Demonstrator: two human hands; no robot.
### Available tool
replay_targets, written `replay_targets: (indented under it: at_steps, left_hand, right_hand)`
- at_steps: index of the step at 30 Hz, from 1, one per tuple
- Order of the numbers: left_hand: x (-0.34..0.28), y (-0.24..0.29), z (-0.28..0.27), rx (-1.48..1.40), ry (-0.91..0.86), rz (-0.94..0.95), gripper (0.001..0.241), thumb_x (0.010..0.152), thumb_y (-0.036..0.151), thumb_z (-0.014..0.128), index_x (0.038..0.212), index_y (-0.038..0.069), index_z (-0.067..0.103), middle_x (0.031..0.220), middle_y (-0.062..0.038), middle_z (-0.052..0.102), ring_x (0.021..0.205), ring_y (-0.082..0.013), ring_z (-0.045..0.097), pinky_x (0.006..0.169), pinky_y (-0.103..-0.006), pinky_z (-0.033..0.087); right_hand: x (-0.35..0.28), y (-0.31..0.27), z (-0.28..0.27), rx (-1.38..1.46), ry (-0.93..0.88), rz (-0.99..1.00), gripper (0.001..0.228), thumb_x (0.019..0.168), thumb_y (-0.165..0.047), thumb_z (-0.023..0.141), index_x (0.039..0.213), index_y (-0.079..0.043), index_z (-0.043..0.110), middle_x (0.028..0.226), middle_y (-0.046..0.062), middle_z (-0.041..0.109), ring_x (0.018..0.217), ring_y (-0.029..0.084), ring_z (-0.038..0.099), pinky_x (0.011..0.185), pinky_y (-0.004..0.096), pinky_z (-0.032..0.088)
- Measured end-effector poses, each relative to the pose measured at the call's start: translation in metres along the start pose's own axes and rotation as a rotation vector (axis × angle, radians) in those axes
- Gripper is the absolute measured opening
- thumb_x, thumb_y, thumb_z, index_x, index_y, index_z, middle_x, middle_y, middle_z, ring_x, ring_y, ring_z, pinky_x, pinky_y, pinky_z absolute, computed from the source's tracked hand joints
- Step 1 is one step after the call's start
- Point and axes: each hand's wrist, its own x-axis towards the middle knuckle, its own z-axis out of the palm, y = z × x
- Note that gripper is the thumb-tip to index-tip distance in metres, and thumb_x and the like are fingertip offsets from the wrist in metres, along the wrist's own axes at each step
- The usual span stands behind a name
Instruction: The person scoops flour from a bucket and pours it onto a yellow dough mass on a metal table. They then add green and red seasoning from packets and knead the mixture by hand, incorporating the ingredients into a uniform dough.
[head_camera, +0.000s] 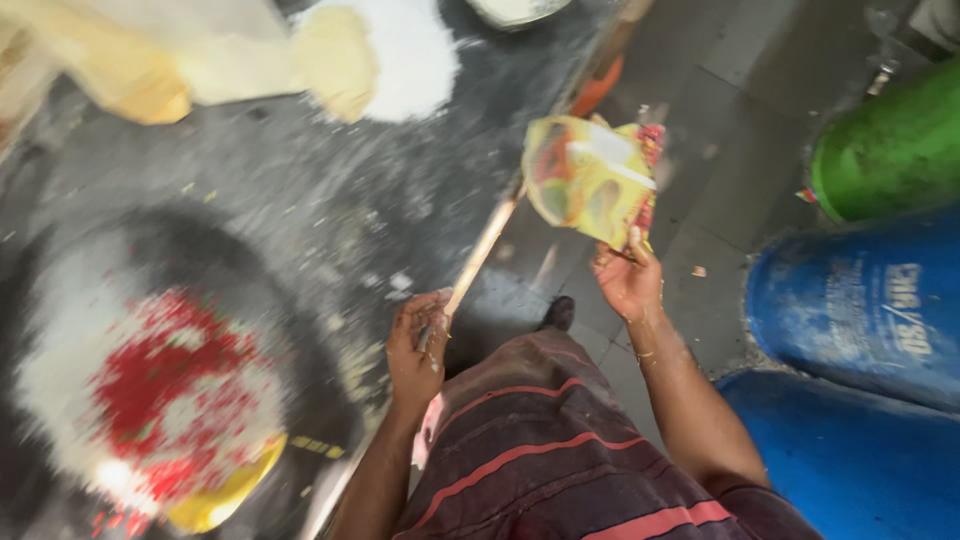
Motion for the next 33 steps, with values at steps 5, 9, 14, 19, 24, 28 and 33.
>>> replay_targets:
  at_steps: [5, 9, 14, 19, 24, 28, 33]
  left_hand:
    - [0.059, -0.014, 0.100, -0.053, -0.111, 0.035, 0.018, 0.103, 0.003, 0.061, 0.120, 0.003, 0.062, 0.120, -0.010, 0.072, 0.103, -0.0140, 0.066, 0.085, -0.0264, 0.055]
    - [0.089, -0.021, 0.165, -0.089, -0.148, -0.054, 0.019, 0.102, 0.001, 0.061, 0.121, 0.001, 0.061, 0.117, -0.011, 0.072, 0.105, -0.0139, 0.067, 0.087, -0.0263, 0.054]
    - [0.145, -0.036, 0.229, -0.129, -0.242, -0.055, 0.022, 0.102, -0.001, 0.060, 0.124, -0.001, 0.058, 0.117, -0.011, 0.071, 0.107, -0.0156, 0.068, 0.094, -0.0274, 0.054]
    - [0.228, -0.050, 0.294, -0.126, -0.283, -0.098, 0.023, 0.101, -0.001, 0.058, 0.123, 0.000, 0.057, 0.114, -0.010, 0.073, 0.107, -0.0152, 0.069, 0.098, -0.0285, 0.055]
    - [0.340, -0.055, 0.380, -0.138, -0.308, -0.063, 0.021, 0.103, 0.001, 0.060, 0.124, 0.000, 0.059, 0.113, -0.011, 0.074, 0.106, -0.0150, 0.068, 0.095, -0.0283, 0.054]
    - [0.442, -0.035, 0.451, -0.069, -0.411, -0.004, 0.023, 0.101, 0.003, 0.063, 0.123, 0.002, 0.061, 0.111, -0.009, 0.075, 0.107, -0.0140, 0.070, 0.096, -0.0282, 0.055]
    - [0.557, 0.006, 0.533, 0.050, -0.545, 0.110, 0.018, 0.102, 0.003, 0.063, 0.120, 0.001, 0.065, 0.112, -0.008, 0.074, 0.107, -0.0149, 0.070, 0.097, -0.0289, 0.054]
  right_hand:
    - [0.008, -0.109, -0.105, -0.020, 0.157, -0.185, 0.010, 0.104, -0.020, 0.064, 0.097, -0.014, 0.065, 0.088, 0.000, 0.070, 0.092, 0.022, 0.071, 0.070, 0.041, 0.051]
    - [0.009, -0.159, -0.159, 0.040, 0.385, -0.122, 0.011, 0.097, -0.024, 0.065, 0.097, -0.013, 0.068, 0.089, 0.001, 0.072, 0.084, 0.021, 0.072, 0.066, 0.039, 0.052]
    - [0.039, -0.202, -0.155, -0.002, 0.509, -0.088, 0.014, 0.096, -0.021, 0.061, 0.102, -0.012, 0.070, 0.098, 0.002, 0.076, 0.083, 0.017, 0.069, 0.067, 0.035, 0.053]
    - [0.118, -0.259, -0.186, 0.012, 0.401, -0.137, 0.015, 0.102, -0.023, 0.066, 0.093, -0.011, 0.066, 0.091, 0.004, 0.073, 0.086, 0.021, 0.072, 0.069, 0.039, 0.056]
    - [0.209, -0.352, -0.217, 0.048, 0.455, -0.169, 0.015, 0.103, -0.026, 0.067, 0.094, -0.014, 0.066, 0.085, -0.001, 0.069, 0.092, 0.023, 0.074, 0.072, 0.043, 0.058]
    - [0.265, -0.419, -0.213, -0.058, 0.634, -0.249, 0.009, 0.101, -0.025, 0.064, 0.099, -0.017, 0.067, 0.094, 0.001, 0.074, 0.089, 0.019, 0.072, 0.073, 0.039, 0.055]
    - [0.329, -0.479, -0.209, 0.040, 0.621, -0.292, 0.011, 0.105, -0.023, 0.063, 0.098, -0.014, 0.064, 0.092, 0.001, 0.072, 0.089, 0.021, 0.073, 0.074, 0.040, 0.055]
